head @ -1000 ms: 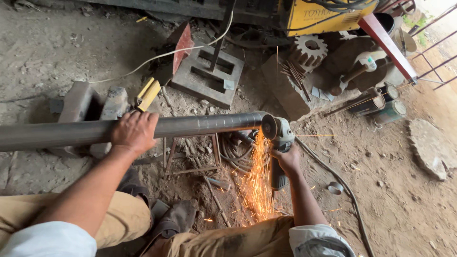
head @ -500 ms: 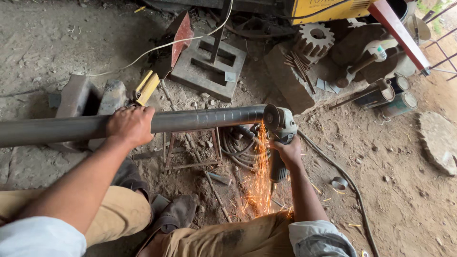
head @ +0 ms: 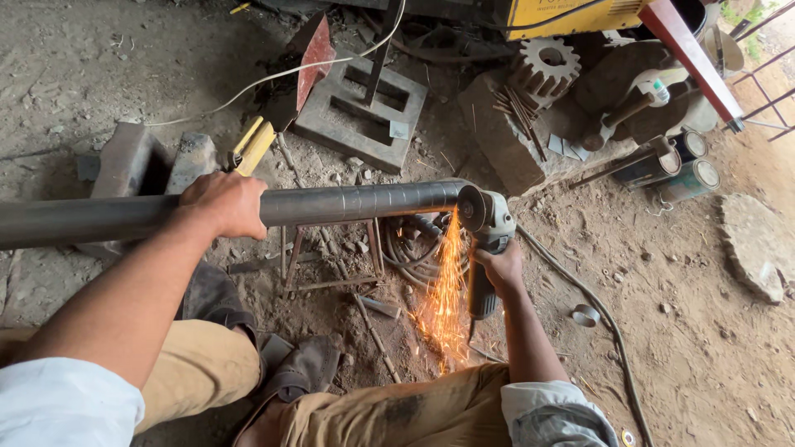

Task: The person sits on the ground and uses an angle grinder to cut a metal pipe clamped in a vise. Sparks fly as the tool cuts through the pipe, and the person adjusts the pipe's position in the vise during the process.

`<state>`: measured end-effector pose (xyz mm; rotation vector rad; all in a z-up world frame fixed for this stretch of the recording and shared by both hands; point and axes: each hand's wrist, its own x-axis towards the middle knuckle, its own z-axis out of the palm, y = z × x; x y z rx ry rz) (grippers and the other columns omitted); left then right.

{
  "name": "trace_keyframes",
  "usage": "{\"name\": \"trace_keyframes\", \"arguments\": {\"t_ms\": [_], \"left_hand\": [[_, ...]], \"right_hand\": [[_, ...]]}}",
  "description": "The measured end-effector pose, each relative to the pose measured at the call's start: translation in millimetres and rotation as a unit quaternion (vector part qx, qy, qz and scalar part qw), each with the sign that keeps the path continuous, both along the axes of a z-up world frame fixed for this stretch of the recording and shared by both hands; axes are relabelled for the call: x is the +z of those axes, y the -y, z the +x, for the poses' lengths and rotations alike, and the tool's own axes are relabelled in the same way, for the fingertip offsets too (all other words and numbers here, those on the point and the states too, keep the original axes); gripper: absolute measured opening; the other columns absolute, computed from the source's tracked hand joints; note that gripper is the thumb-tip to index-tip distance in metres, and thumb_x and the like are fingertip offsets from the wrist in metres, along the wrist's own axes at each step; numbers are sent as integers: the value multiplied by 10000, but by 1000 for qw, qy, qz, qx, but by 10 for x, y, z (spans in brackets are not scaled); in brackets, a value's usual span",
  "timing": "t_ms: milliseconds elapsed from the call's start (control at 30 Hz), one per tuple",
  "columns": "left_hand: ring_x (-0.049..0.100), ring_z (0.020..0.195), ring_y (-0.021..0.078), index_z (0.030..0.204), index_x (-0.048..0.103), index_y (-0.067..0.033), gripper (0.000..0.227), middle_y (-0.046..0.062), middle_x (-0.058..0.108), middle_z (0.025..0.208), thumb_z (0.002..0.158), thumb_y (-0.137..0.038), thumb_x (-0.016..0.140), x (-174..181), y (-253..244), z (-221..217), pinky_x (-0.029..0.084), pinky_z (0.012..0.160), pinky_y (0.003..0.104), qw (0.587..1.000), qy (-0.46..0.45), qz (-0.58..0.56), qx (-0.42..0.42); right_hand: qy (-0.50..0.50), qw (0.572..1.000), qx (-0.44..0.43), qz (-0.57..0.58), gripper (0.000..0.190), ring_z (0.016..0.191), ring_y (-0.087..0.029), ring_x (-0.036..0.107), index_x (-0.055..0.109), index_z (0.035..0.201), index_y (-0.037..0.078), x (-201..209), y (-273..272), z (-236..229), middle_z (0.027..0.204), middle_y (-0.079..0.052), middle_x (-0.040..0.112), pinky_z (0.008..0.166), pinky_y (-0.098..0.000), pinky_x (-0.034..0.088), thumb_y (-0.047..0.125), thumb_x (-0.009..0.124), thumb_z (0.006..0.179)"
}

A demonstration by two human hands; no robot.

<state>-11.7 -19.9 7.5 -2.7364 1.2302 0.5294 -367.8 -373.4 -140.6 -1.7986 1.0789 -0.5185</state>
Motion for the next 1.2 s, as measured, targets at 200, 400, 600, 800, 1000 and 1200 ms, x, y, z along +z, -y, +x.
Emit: {"name": "trace_keyframes", "arguments": {"t_ms": [200,400,600,800,1000,1200], "left_hand": [[721,1098,338,1136,743,-191,547,134,756,1138,620,-334,856,38,13,46,557,1014,489,999,-33,5,4],[758,992,270,1130,704,-183,488,93,760,1041,669,-292,823,36,28,-24,600,903,455,998,-30,42,28],[764,945,263,1204,632,-159,427,106,761,1039,807,-271,742,-382,-28,1,601,876,423,1000,24,13,13],[681,1108,243,1291,595,-161,451,44,711,1179,860,-214,713,-810,-220,-130,503,1024,406,953,244,-168,-66],[675,1118,297,1199,626,-145,594,104,703,1178,673,-319,842,-497,-90,-99,499,1022,447,988,107,-107,2],[722,1043,353,1089,718,-172,543,161,754,1079,604,-361,874,-90,-6,74,571,952,487,999,-4,-31,-21]], "right_hand": [[-15,1000,-23,14,453,710,-259,713,608,981,-23,39,-24,13,888,-163,702,690,-404,629,132,804,604],[-22,999,-36,-5,451,743,-254,710,606,996,-11,44,-22,18,890,-145,702,718,-421,617,110,826,621],[18,1000,13,20,351,712,-226,712,634,967,-3,78,48,46,855,-120,705,708,-385,630,77,774,656],[43,998,34,-13,350,692,-211,675,654,969,-8,42,108,35,851,-115,696,663,-366,597,101,774,658],[-18,999,-33,-6,404,712,-224,697,615,991,-8,-16,112,23,878,-123,696,668,-383,607,97,801,648],[2,999,-4,-38,345,732,-216,717,690,974,1,4,93,9,897,-151,744,698,-369,598,84,811,661]]}}
